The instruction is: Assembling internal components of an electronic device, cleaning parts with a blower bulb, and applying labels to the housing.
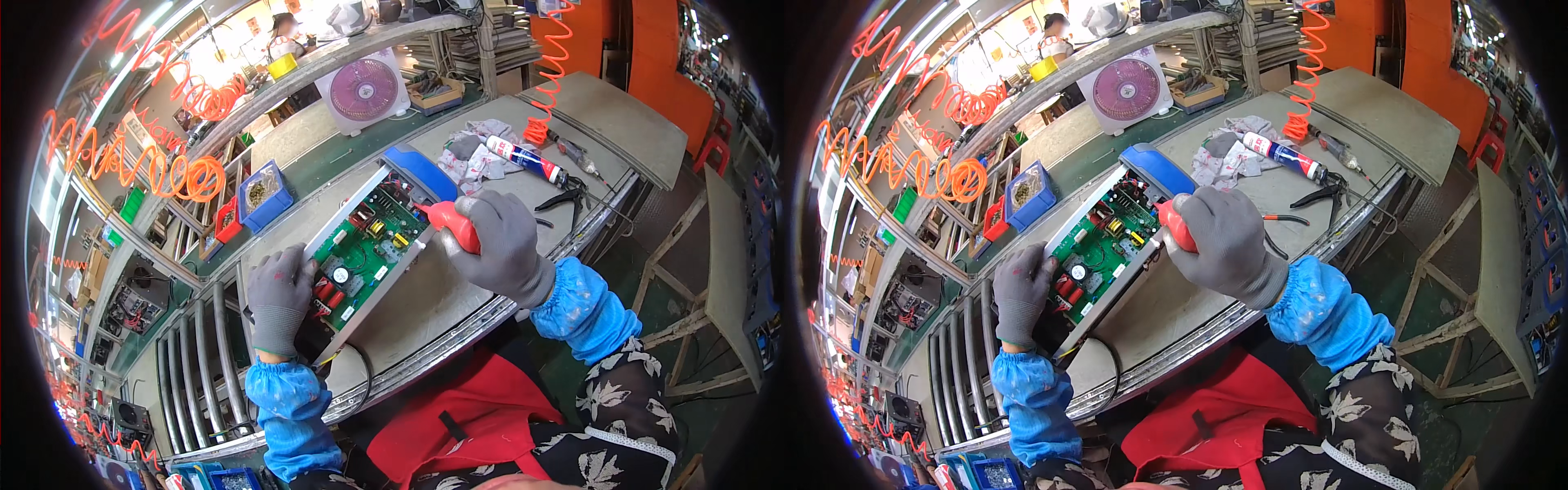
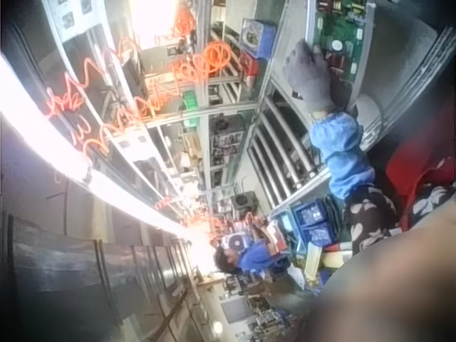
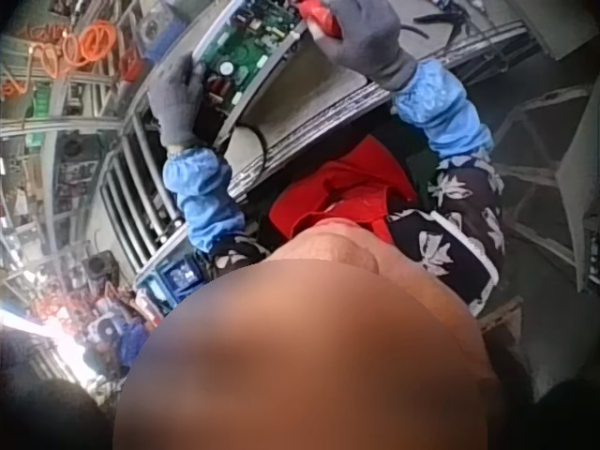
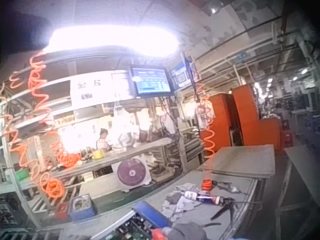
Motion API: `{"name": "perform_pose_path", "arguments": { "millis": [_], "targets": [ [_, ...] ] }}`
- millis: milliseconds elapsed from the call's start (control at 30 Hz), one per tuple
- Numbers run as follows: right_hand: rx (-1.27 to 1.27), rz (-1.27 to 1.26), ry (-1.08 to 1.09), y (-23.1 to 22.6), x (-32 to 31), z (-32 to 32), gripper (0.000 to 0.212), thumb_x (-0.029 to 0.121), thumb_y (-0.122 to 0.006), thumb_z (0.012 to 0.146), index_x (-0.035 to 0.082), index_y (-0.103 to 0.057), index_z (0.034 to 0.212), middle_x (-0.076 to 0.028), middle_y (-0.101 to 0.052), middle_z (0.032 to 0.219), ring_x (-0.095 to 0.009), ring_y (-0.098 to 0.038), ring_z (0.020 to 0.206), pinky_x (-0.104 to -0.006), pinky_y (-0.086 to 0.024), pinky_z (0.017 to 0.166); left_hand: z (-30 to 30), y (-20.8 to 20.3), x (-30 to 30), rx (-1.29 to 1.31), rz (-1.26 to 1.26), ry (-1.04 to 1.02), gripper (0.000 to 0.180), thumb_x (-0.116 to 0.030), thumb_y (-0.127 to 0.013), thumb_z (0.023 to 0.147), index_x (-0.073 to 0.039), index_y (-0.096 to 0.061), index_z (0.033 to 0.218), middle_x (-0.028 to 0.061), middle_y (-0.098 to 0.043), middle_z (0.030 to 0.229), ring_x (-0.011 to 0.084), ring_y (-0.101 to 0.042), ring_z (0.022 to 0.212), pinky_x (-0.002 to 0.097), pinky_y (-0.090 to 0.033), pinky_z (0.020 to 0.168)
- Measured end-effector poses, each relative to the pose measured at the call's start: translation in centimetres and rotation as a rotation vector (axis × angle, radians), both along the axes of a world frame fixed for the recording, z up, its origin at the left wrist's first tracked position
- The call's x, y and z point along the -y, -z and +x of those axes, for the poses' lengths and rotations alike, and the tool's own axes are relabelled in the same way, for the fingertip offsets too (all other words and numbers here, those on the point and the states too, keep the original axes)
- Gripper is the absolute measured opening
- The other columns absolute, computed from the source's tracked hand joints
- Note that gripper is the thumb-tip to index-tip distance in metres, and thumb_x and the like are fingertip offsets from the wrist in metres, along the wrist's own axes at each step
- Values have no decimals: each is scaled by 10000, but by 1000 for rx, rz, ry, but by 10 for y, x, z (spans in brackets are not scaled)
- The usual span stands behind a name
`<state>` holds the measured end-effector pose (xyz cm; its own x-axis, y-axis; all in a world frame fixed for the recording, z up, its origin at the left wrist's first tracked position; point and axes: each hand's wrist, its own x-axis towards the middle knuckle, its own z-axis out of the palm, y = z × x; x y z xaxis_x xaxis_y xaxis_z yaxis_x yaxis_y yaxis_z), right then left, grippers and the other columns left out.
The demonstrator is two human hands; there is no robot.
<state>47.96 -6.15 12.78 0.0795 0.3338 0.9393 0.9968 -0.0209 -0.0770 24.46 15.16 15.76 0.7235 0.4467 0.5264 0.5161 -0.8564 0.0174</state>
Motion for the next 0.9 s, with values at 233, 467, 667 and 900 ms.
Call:
{"name": "perform_pose_path", "arguments": {
  "millis": [233, 467, 667, 900],
  "targets": [
    [-18, 0, 0, -1, -1, 1, 387, 138, -802, 689, 19, -616, 1007, -132, -590, 832, -321, -586, 694, -429, -465, 616, -1, 1, -2, 14, -12, 20, 266, -236, -680, 875, -66, -692, 1080, 148, -676, 879, 343, -650, 842, 430, -489, 750],
    [-108, 37, -43, -2, 2, 15, 343, 129, -782, 718, 17, -613, 994, -128, -607, 829, -318, -630, 723, -422, -501, 631, -1, -1, -2, 9, -52, 9, 283, -251, -677, 879, -74, -689, 1098, 144, -679, 887, 342, -648, 860, 436, -489, 763],
    [-131, 49, -71, 3, 2, 16, 342, 137, -789, 724, 16, -616, 993, -129, -611, 829, -317, -640, 734, -425, -510, 637, -1, 0, -3, -1, -106, -15, 268, -259, -671, 884, -92, -690, 1093, 120, -682, 925, 335, -627, 913, 449, -470, 799],
    [-192, 106, -94, 22, 0, 22, 365, 152, -802, 725, 19, -616, 1009, -124, -602, 857, -328, -625, 725, -426, -502, 636, -1, 0, -2, 14, -119, -15, 268, -252, -673, 880, -90, -690, 1093, 117, -677, 919, 326, -623, 910, 442, -466, 795]
  ]
}}
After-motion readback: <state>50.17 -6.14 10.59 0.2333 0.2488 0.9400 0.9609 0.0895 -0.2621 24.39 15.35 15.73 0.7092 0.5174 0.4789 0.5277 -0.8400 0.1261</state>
